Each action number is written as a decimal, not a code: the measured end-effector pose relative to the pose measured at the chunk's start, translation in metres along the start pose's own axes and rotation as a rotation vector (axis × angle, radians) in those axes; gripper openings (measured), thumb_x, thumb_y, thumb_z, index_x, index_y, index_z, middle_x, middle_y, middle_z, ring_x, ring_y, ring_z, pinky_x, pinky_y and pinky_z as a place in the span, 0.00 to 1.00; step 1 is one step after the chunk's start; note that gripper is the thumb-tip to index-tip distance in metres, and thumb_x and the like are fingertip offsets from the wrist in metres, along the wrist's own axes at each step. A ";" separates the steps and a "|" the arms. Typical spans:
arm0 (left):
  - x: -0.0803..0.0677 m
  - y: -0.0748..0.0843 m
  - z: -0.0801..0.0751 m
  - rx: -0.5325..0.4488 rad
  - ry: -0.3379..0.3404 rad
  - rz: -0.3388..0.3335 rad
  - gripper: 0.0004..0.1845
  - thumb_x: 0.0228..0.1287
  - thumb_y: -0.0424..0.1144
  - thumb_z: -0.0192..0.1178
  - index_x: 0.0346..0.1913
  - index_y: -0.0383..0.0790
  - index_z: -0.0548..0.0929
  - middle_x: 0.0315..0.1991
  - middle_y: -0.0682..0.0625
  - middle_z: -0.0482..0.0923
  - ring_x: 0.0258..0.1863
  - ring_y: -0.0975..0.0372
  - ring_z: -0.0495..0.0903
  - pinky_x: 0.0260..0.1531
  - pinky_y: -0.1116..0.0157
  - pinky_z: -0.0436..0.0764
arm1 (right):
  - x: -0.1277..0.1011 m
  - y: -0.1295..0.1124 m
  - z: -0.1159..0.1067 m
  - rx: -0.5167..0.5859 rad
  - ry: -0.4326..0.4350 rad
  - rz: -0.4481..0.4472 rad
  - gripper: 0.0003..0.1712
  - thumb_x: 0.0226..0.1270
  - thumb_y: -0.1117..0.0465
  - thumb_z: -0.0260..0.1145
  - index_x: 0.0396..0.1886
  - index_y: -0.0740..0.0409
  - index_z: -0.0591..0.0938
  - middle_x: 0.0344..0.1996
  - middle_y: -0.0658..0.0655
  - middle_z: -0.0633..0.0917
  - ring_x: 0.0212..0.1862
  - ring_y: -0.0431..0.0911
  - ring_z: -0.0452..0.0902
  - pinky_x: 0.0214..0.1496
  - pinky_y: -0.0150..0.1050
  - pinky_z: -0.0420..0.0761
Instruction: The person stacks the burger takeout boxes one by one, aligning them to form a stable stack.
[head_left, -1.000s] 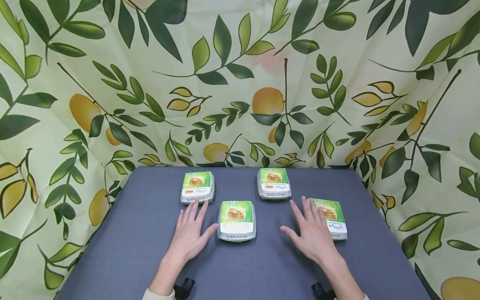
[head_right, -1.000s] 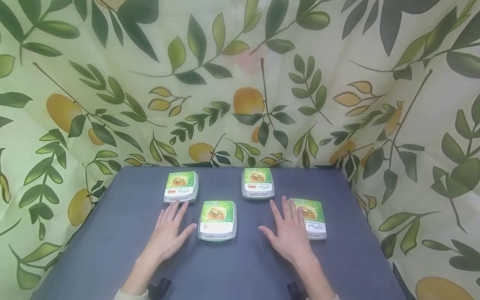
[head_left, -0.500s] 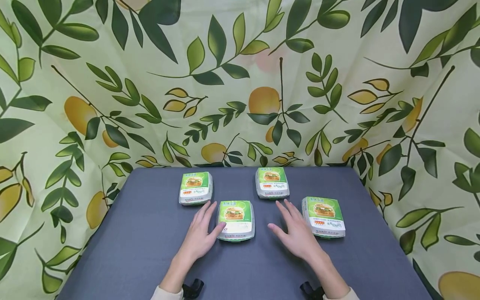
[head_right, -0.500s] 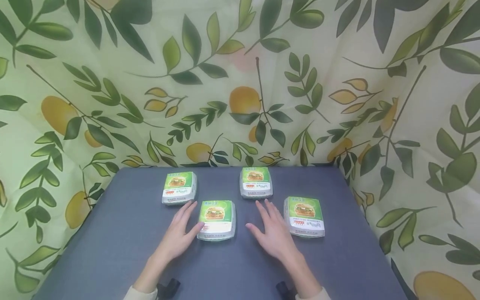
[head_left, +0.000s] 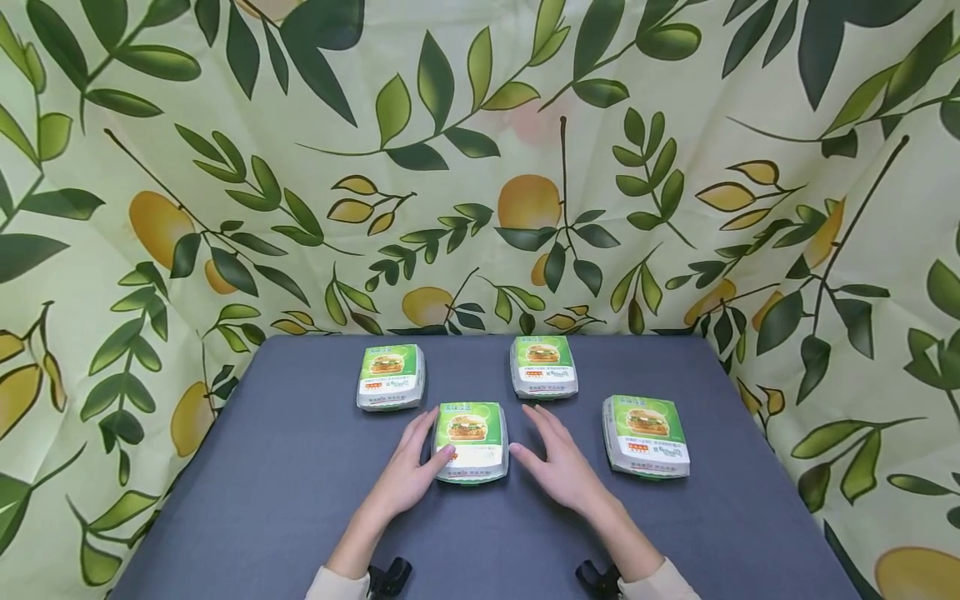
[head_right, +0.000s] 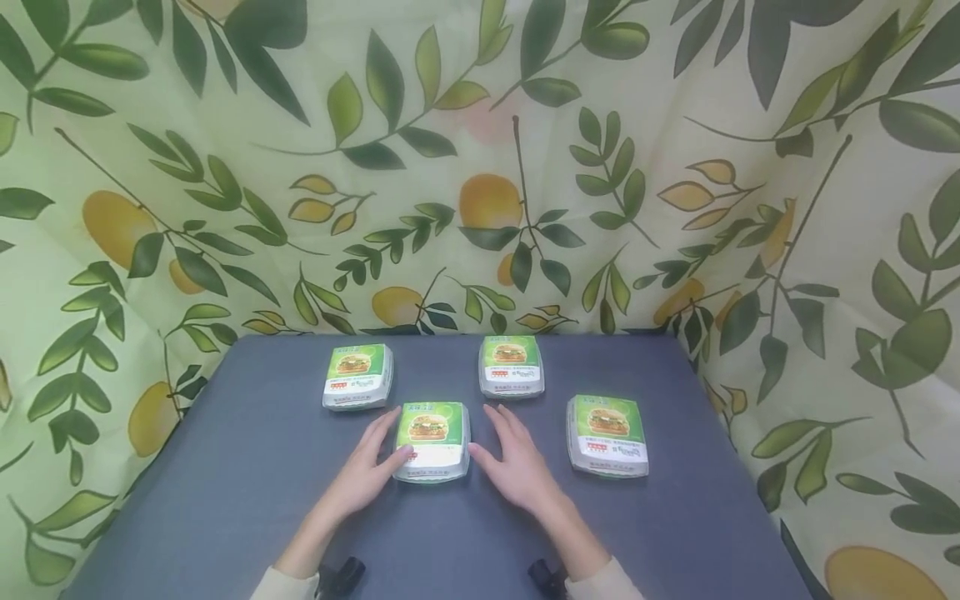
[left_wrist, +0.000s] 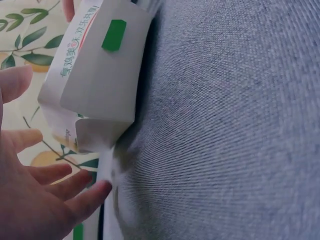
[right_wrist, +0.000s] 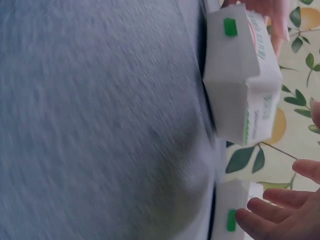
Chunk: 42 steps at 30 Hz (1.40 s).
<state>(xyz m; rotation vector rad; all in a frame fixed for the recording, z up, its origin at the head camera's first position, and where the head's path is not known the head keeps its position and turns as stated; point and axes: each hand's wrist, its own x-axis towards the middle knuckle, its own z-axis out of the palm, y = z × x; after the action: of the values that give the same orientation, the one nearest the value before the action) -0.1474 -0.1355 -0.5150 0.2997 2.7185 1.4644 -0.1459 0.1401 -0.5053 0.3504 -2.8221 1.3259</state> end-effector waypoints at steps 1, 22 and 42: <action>0.001 -0.001 0.001 -0.012 -0.005 0.004 0.40 0.73 0.55 0.60 0.80 0.46 0.59 0.78 0.37 0.54 0.75 0.44 0.58 0.67 0.41 0.65 | 0.001 0.000 0.002 0.015 -0.006 -0.001 0.42 0.72 0.39 0.64 0.79 0.51 0.65 0.77 0.64 0.62 0.77 0.59 0.56 0.73 0.64 0.59; 0.004 -0.006 0.013 -0.024 -0.076 0.031 0.39 0.73 0.56 0.60 0.80 0.46 0.60 0.74 0.38 0.61 0.70 0.45 0.67 0.57 0.44 0.76 | 0.015 0.009 0.032 0.433 -0.146 0.024 0.41 0.67 0.57 0.73 0.76 0.56 0.67 0.73 0.66 0.66 0.69 0.62 0.68 0.60 0.47 0.79; 0.005 0.005 0.017 -0.074 -0.138 0.028 0.41 0.70 0.56 0.64 0.78 0.41 0.63 0.72 0.35 0.62 0.67 0.43 0.70 0.54 0.47 0.79 | 0.007 0.011 0.014 0.442 -0.172 0.077 0.41 0.66 0.57 0.74 0.76 0.53 0.69 0.75 0.65 0.65 0.67 0.62 0.71 0.53 0.41 0.79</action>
<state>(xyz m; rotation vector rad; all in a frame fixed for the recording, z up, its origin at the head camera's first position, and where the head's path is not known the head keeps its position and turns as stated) -0.1490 -0.1178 -0.5206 0.4206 2.5563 1.4879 -0.1539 0.1344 -0.5220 0.3756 -2.6673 2.0299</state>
